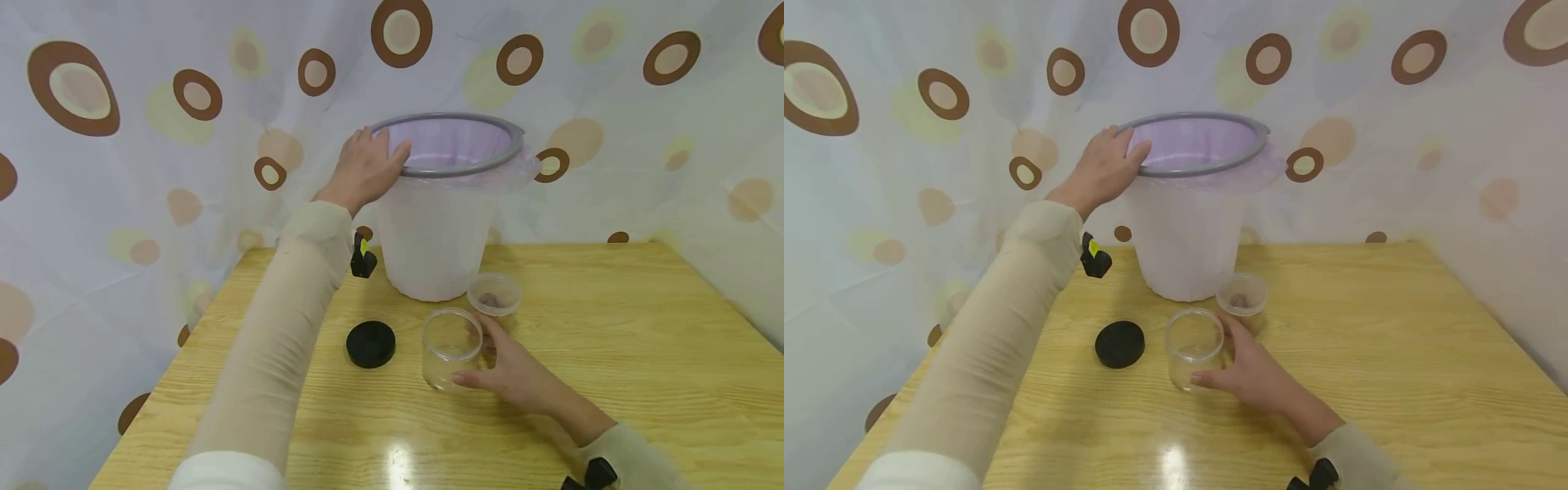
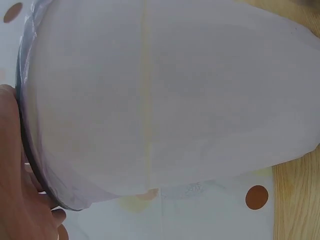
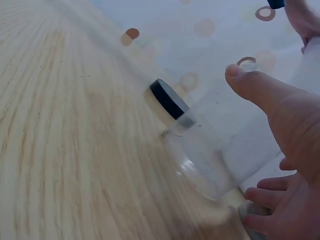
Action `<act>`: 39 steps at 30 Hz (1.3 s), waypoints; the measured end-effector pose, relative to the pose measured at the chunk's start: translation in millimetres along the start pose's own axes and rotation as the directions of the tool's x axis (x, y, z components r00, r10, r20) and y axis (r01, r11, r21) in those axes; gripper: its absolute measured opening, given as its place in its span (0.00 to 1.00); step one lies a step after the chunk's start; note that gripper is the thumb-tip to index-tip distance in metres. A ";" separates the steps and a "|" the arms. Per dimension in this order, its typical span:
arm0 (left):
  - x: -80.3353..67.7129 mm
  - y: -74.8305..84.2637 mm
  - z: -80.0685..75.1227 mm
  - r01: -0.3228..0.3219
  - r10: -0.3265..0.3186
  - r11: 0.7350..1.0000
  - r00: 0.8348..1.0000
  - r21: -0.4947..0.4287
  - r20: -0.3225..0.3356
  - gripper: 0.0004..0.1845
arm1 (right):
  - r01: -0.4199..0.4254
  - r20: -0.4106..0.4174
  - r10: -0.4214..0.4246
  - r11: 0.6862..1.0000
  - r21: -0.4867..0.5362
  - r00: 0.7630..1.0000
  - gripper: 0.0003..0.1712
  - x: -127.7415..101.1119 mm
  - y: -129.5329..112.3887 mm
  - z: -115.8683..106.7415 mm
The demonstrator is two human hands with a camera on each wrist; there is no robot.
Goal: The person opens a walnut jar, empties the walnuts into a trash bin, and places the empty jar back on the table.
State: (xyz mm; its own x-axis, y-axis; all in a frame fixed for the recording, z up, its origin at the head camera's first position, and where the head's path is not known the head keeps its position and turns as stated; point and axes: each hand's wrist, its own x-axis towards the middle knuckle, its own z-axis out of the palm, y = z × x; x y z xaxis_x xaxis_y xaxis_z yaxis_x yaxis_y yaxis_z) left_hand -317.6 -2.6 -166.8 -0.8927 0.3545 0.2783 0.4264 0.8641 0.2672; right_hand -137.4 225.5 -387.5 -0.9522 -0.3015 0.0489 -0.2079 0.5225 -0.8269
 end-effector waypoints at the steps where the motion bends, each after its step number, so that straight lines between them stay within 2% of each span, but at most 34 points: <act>1: -0.9 -0.6 -0.5 -0.012 0.012 1.000 1.000 -0.007 -0.005 0.38 | 0.008 -0.003 -0.008 1.000 -0.015 1.000 0.60 -1.9 -0.6 -2.8; 10: -13.2 1.7 -5.8 -0.089 0.085 0.990 0.996 -0.107 -0.036 0.34 | 0.055 -0.049 -0.060 0.994 -0.093 0.997 0.42 -14.5 -1.7 -29.9; 14: -18.8 4.0 -4.2 -0.155 0.145 0.978 0.986 -0.138 -0.078 0.33 | 0.051 -0.090 -0.062 0.992 -0.120 0.994 0.36 -20.1 -0.1 -42.1; 21: -32.1 4.8 1.2 -0.281 0.253 0.948 0.951 -0.153 -0.179 0.32 | 0.038 -0.164 -0.061 0.989 -0.141 0.985 0.32 -26.1 -0.1 -56.8; 27: -41.6 5.6 8.5 -0.345 0.307 0.926 0.924 -0.153 -0.228 0.32 | 0.013 -0.219 -0.049 0.986 -0.164 0.975 0.32 -25.2 1.9 -61.9; 31: -47.9 9.9 15.4 -0.391 0.349 0.907 0.905 -0.155 -0.244 0.31 | 0.007 -0.228 -0.039 0.991 -0.137 0.973 0.33 -24.6 0.7 -64.1; 36: -54.0 18.5 24.0 -0.449 0.398 0.880 0.875 -0.155 -0.277 0.30 | -0.006 -0.226 -0.019 0.994 -0.112 0.974 0.35 -23.6 -1.1 -65.8; 39: -57.8 23.2 29.2 -0.492 0.436 0.858 0.850 -0.151 -0.295 0.29 | -0.017 -0.233 -0.008 0.994 -0.106 0.972 0.36 -23.7 -1.6 -66.2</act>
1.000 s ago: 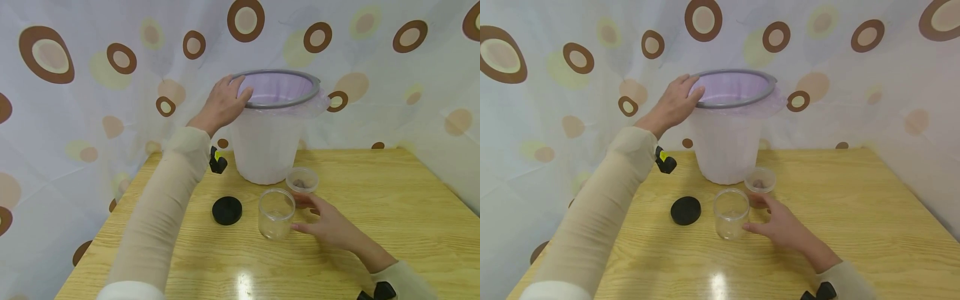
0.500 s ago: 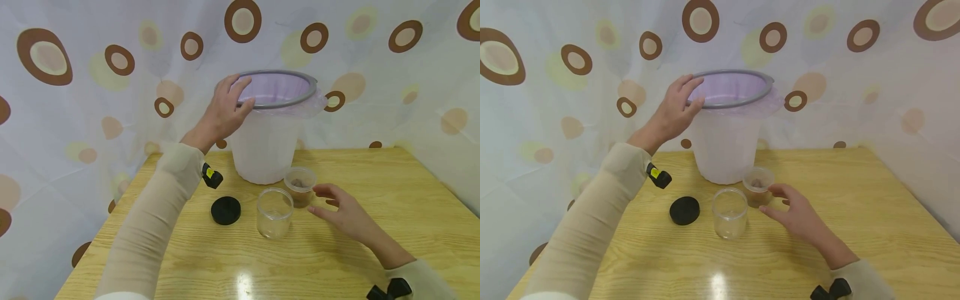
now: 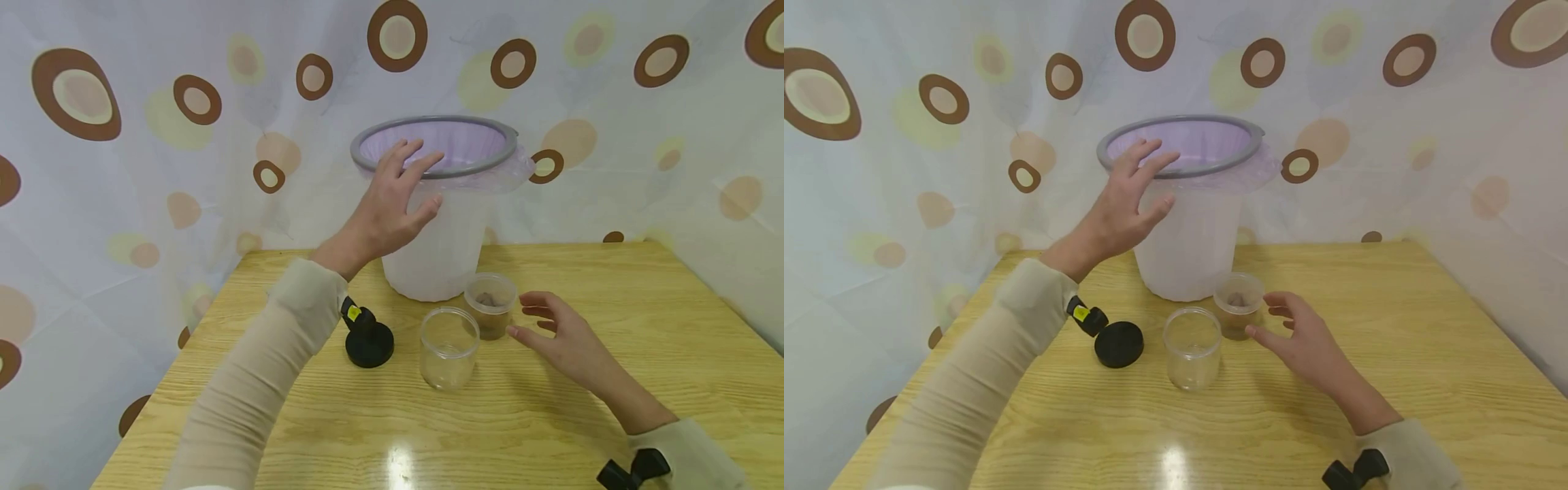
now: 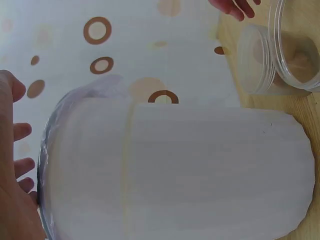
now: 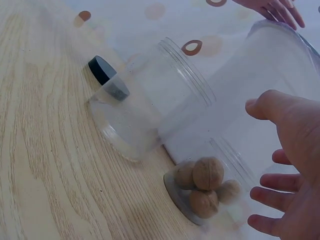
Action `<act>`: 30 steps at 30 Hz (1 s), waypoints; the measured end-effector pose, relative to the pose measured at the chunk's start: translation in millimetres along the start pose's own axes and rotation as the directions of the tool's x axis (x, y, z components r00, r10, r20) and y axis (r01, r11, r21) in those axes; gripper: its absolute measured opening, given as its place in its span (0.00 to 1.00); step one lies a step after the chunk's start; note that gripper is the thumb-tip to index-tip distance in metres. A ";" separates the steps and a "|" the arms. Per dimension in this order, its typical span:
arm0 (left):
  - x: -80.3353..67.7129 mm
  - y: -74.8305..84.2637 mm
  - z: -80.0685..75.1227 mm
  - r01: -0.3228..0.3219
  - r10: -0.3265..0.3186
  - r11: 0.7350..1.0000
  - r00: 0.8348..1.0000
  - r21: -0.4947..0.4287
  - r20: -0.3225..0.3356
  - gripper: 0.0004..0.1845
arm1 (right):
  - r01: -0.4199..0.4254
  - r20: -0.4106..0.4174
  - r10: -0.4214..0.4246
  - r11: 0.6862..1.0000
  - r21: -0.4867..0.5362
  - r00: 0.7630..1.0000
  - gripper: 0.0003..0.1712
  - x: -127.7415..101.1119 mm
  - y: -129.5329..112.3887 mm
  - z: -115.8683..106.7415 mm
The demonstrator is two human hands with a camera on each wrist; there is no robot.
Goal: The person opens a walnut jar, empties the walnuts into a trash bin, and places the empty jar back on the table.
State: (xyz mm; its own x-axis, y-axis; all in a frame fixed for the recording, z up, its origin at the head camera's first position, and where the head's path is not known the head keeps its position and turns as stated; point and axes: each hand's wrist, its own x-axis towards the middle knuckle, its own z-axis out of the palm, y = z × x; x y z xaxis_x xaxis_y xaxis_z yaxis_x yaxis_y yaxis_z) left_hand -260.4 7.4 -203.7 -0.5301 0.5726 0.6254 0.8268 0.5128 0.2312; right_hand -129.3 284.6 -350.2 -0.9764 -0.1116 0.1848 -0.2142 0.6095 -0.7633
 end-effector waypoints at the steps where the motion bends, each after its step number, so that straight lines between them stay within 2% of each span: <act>1: -1.1 1.6 2.1 -0.016 0.016 1.000 1.000 -0.006 -0.004 0.29 | -0.003 -0.004 0.003 1.000 -0.001 1.000 0.36 0.0 -0.1 0.0; 7: -8.1 12.6 15.2 -0.125 0.124 0.991 0.992 -0.044 -0.030 0.30 | -0.014 -0.017 0.014 1.000 -0.002 1.000 0.39 1.0 0.0 -0.3; 12: -12.7 21.4 27.4 -0.224 0.222 0.974 0.974 -0.037 -0.035 0.30 | -0.022 -0.017 0.022 1.000 0.000 1.000 0.40 2.0 0.8 -0.6; 17: -17.9 27.0 40.0 -0.262 0.263 0.964 0.965 -0.051 0.012 0.30 | -0.030 -0.011 0.030 1.000 0.002 1.000 0.41 3.7 4.4 -0.2; 23: -20.1 31.7 55.4 -0.229 0.233 0.972 0.967 -0.047 0.104 0.31 | -0.038 -0.014 0.038 0.999 -0.002 0.999 0.42 2.6 6.8 -0.5; 27: -20.2 36.9 64.1 -0.153 0.159 0.987 0.967 -0.047 0.199 0.32 | -0.037 -0.022 0.037 0.999 -0.007 0.999 0.43 2.2 9.0 -0.2; 30: -19.4 41.0 70.8 -0.085 0.097 0.995 0.957 -0.056 0.275 0.32 | -0.035 -0.028 0.035 0.999 -0.004 0.999 0.44 2.8 11.3 0.3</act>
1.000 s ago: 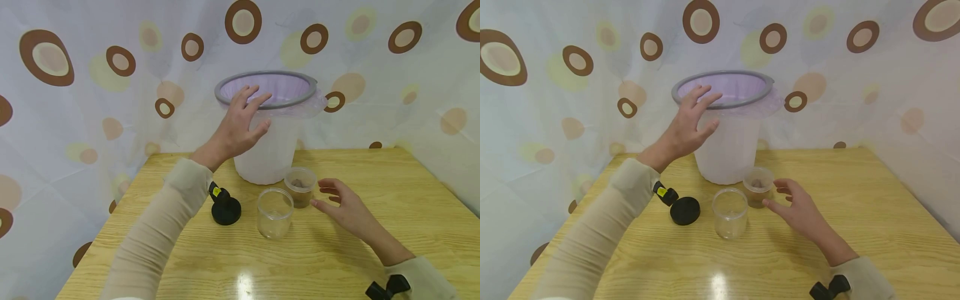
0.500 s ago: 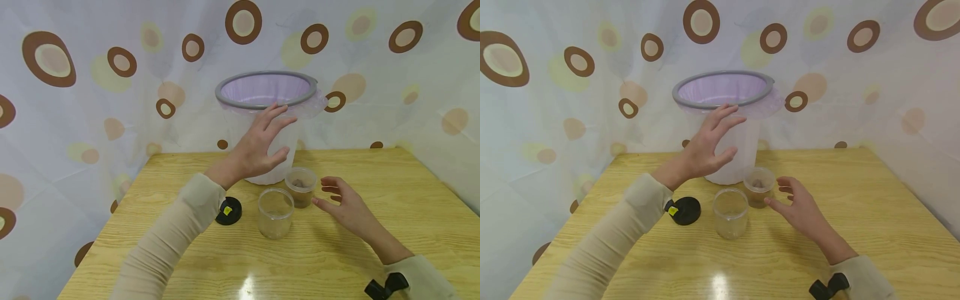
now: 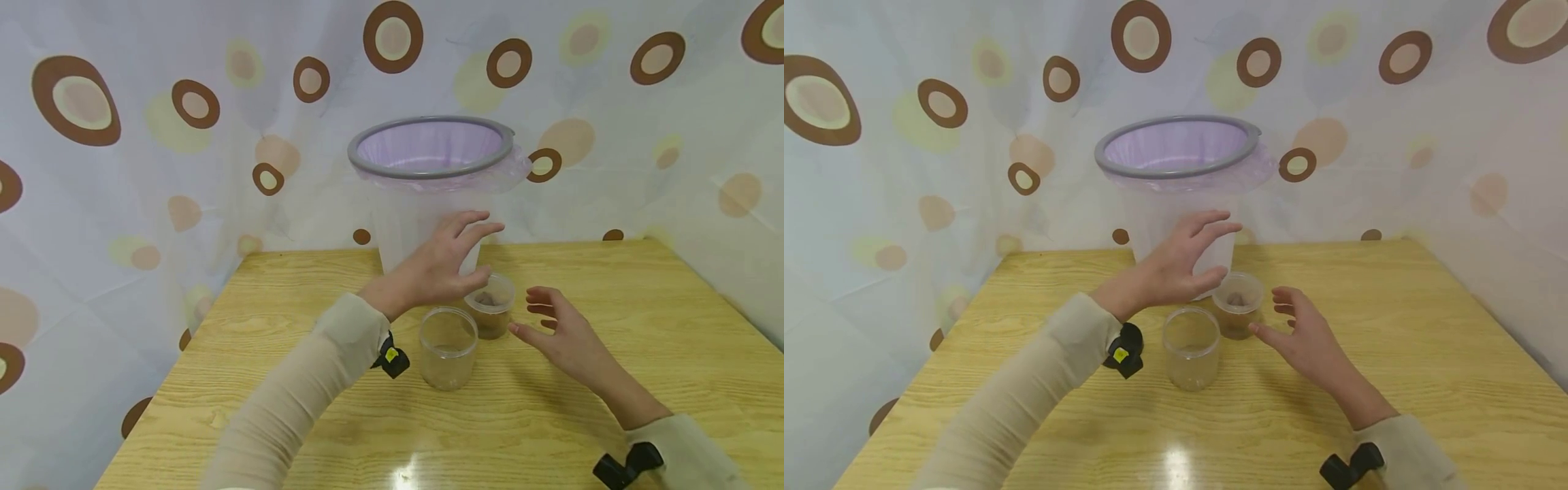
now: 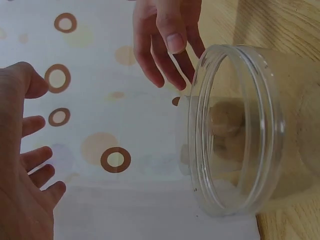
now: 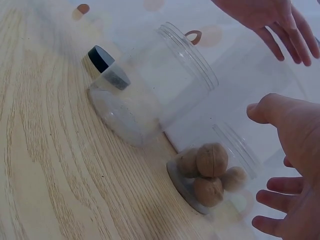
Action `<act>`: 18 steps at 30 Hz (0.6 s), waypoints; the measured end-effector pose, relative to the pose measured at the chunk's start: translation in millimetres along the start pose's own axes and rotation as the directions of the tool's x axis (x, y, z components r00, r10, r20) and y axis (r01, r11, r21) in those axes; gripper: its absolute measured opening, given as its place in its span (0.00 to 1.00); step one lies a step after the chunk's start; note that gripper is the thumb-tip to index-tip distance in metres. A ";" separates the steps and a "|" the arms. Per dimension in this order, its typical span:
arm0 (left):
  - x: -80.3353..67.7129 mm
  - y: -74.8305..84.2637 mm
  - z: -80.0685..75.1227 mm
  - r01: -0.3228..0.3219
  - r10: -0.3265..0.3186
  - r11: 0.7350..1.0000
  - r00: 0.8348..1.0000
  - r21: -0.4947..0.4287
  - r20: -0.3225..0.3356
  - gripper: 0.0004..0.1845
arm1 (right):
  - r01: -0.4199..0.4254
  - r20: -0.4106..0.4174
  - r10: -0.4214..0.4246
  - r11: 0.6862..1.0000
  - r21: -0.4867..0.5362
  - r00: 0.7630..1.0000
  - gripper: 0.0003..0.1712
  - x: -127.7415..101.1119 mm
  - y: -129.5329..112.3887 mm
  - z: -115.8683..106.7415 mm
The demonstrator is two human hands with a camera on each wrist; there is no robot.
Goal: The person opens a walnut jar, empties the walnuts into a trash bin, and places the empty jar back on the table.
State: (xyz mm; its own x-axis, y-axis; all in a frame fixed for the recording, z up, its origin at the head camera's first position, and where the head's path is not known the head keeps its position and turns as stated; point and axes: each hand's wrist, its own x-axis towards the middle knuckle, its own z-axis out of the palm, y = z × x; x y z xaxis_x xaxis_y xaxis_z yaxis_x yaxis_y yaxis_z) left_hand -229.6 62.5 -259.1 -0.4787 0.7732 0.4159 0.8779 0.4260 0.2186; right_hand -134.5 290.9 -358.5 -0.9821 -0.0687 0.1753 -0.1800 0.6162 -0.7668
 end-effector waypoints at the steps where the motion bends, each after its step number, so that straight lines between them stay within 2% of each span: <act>1: 1.2 0.7 2.3 0.018 -0.017 1.000 1.000 -0.012 0.022 0.32 | 0.000 -0.002 0.000 1.000 0.003 1.000 0.45 0.2 0.7 0.2; 6: 9.5 1.5 14.7 0.091 -0.086 0.995 0.990 -0.043 0.115 0.33 | -0.003 -0.007 0.003 1.000 0.013 1.000 0.46 2.0 3.3 1.4; 9: 15.1 2.3 22.2 0.144 -0.136 0.989 0.973 -0.031 0.184 0.35 | -0.004 -0.004 0.004 1.000 0.018 1.000 0.46 3.9 5.4 2.7; 12: 20.3 3.4 29.2 0.178 -0.175 0.984 0.948 0.015 0.267 0.36 | -0.005 0.002 0.005 1.000 0.029 1.000 0.45 6.2 8.2 4.9; 14: 23.0 4.3 32.7 0.194 -0.199 0.980 0.924 0.047 0.326 0.36 | -0.004 0.008 0.004 0.999 0.037 1.000 0.45 8.1 9.9 6.8; 18: 27.4 5.6 37.8 0.219 -0.233 0.972 0.883 0.081 0.408 0.36 | -0.009 0.016 0.009 0.999 0.039 1.000 0.47 11.9 14.3 11.1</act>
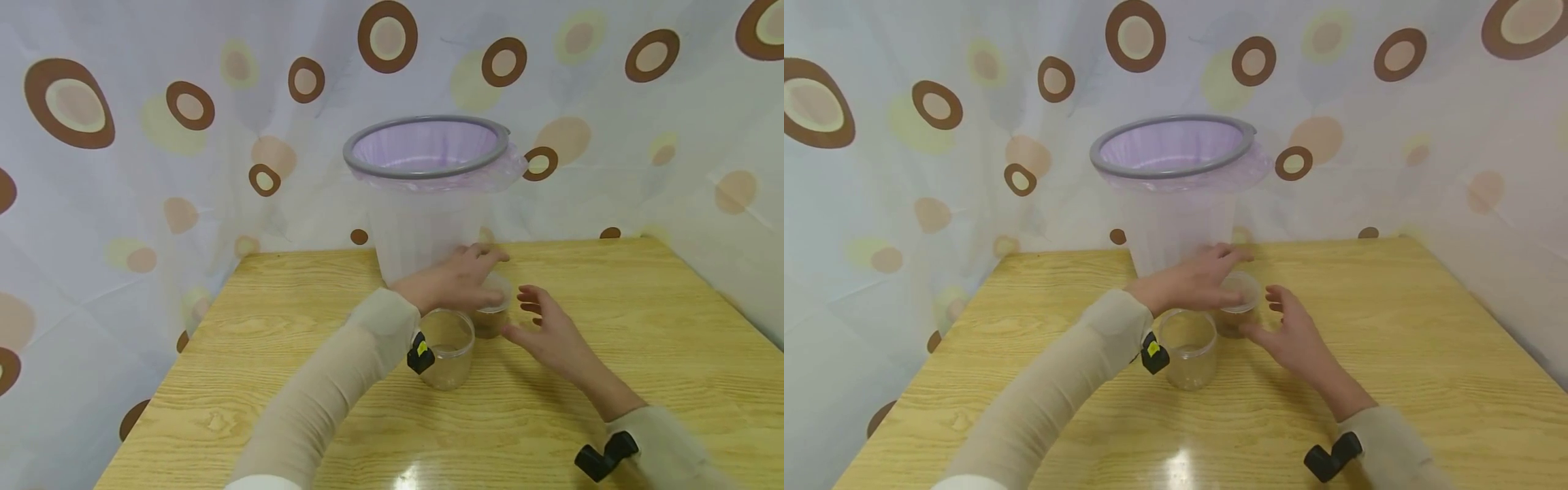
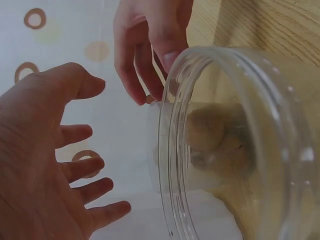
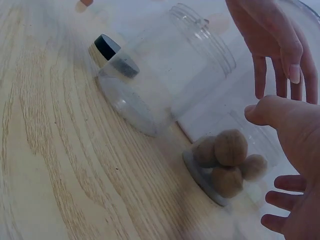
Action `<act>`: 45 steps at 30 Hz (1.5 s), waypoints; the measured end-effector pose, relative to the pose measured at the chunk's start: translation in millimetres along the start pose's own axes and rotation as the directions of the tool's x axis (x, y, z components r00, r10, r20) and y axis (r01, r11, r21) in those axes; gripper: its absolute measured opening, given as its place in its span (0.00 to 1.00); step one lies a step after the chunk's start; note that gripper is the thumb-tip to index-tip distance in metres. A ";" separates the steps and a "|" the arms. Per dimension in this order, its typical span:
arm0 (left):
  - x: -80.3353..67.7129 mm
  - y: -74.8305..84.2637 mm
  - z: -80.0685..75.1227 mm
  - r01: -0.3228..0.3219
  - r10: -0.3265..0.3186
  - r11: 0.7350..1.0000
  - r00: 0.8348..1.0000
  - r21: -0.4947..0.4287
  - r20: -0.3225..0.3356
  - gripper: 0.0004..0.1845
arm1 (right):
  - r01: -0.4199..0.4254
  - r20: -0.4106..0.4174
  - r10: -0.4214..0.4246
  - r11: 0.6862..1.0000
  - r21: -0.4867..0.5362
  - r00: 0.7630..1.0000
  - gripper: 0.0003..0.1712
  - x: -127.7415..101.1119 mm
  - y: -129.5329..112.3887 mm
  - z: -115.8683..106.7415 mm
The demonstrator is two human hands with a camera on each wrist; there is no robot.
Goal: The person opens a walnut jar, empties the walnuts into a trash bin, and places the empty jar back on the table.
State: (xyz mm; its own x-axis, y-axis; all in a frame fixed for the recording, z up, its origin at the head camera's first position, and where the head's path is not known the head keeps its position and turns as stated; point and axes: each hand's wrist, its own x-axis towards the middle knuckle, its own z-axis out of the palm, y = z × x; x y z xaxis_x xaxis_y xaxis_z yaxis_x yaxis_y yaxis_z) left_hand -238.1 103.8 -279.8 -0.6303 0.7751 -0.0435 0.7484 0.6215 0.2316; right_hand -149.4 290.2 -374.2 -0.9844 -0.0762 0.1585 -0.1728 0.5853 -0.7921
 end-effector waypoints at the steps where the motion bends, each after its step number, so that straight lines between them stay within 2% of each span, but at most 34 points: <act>1: 1.4 0.4 0.5 0.006 -0.006 1.000 1.000 0.000 0.014 0.37 | -0.004 0.001 0.004 1.000 0.000 1.000 0.48 1.4 1.4 1.3; 5: 8.2 2.3 2.7 0.026 -0.026 1.000 0.997 0.004 0.069 0.37 | -0.023 0.003 0.023 1.000 -0.006 1.000 0.52 6.6 6.3 7.2; 9: 14.9 4.9 5.3 0.045 -0.051 0.997 0.992 0.055 0.118 0.39 | -0.018 -0.007 0.018 1.000 -0.006 1.000 0.54 11.8 7.9 13.3; 16: 20.5 7.4 10.3 0.075 -0.093 0.991 0.982 0.110 0.163 0.39 | -0.052 0.006 0.052 0.998 0.041 0.999 0.55 21.6 9.0 21.6; 22: 22.6 6.7 16.5 0.033 -0.065 0.984 0.982 0.175 0.179 0.36 | -0.080 0.021 0.079 0.996 0.050 0.997 0.59 31.0 15.4 29.0; 29: 22.2 5.2 19.9 0.009 -0.046 0.979 0.983 0.202 0.178 0.33 | -0.077 -0.003 0.077 0.996 0.052 0.997 0.57 35.7 21.4 34.9; 30: 22.3 5.0 19.9 -0.015 -0.030 0.972 0.981 0.233 0.190 0.31 | -0.074 -0.010 0.075 0.996 0.050 0.997 0.56 36.1 21.8 35.3; 35: 22.6 2.4 19.4 -0.071 0.019 0.959 0.982 0.275 0.187 0.31 | -0.067 -0.046 0.068 0.997 0.027 0.997 0.55 35.8 21.5 35.5; 40: 26.0 0.7 17.5 -0.087 0.057 0.966 0.990 0.244 0.128 0.35 | -0.043 -0.053 0.046 0.998 0.040 0.998 0.52 33.5 17.2 28.0; 45: 22.1 0.3 10.2 -0.075 0.066 0.989 0.995 0.128 0.077 0.36 | -0.002 -0.097 0.004 1.000 0.016 0.995 0.51 29.4 8.4 17.9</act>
State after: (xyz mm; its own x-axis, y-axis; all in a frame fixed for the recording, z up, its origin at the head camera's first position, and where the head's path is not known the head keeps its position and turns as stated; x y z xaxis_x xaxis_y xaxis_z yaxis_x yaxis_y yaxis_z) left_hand -249.7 122.4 -290.6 -0.5621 0.8206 -0.1031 0.8139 0.5710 0.1077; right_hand -180.3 278.4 -386.8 -0.9773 0.0050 0.2120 -0.1710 0.5726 -0.8018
